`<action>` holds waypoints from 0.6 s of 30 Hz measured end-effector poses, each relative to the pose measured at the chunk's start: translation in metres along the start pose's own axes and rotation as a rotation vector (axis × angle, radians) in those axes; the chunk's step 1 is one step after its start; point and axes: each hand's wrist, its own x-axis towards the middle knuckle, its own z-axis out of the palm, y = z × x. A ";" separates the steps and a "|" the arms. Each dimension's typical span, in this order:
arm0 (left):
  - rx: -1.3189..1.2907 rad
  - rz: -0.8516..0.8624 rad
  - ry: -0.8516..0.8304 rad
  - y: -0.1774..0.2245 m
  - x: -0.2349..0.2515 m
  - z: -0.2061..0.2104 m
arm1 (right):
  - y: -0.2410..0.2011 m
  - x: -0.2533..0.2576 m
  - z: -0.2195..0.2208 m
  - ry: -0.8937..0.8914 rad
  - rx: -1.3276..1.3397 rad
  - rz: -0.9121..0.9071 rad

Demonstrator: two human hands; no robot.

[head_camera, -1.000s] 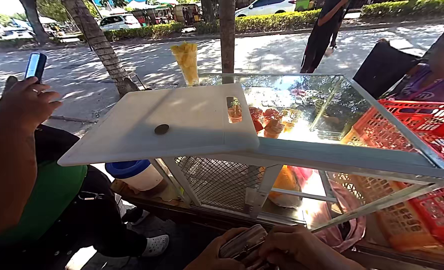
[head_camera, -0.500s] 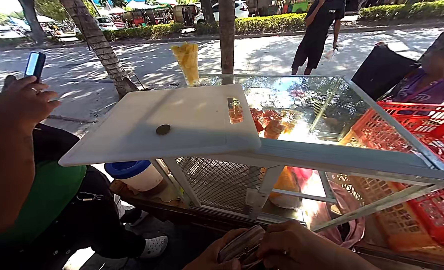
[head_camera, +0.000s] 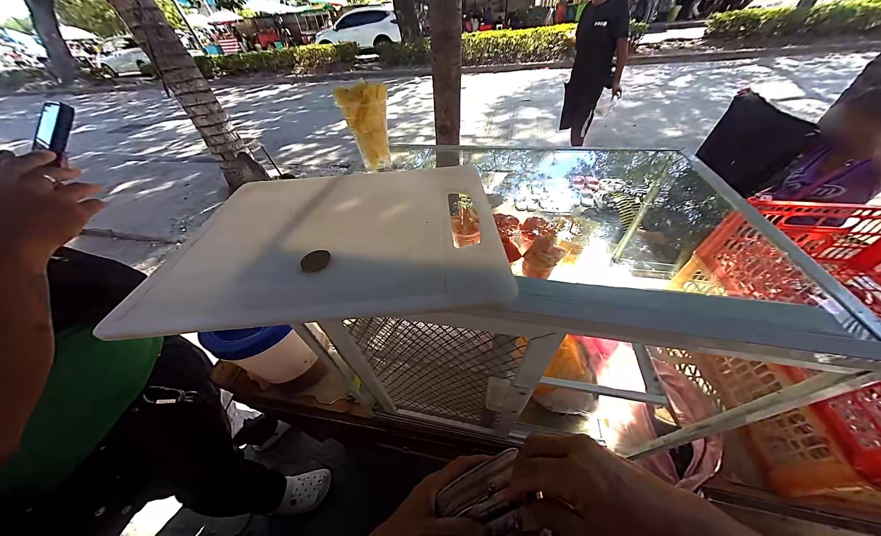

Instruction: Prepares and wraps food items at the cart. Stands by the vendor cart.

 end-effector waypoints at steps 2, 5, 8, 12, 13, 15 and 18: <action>-0.013 0.001 -0.005 -0.001 0.001 -0.001 | 0.001 0.002 -0.001 -0.032 0.008 0.013; -0.031 0.022 -0.006 -0.004 0.001 -0.002 | 0.002 0.007 -0.005 -0.105 0.045 0.009; -0.051 0.048 -0.014 -0.006 0.001 -0.003 | 0.006 0.012 -0.009 -0.121 0.071 -0.017; -0.047 0.061 0.001 -0.002 0.000 -0.002 | 0.003 0.017 -0.007 -0.105 0.044 -0.041; -0.043 0.060 0.008 -0.002 0.000 -0.002 | 0.003 0.017 -0.004 -0.101 0.014 -0.045; -0.046 0.070 0.012 -0.005 0.001 -0.004 | 0.001 0.019 -0.002 -0.124 -0.052 -0.027; -0.051 0.135 -0.030 -0.011 0.002 -0.010 | 0.000 0.021 0.003 -0.129 -0.210 -0.039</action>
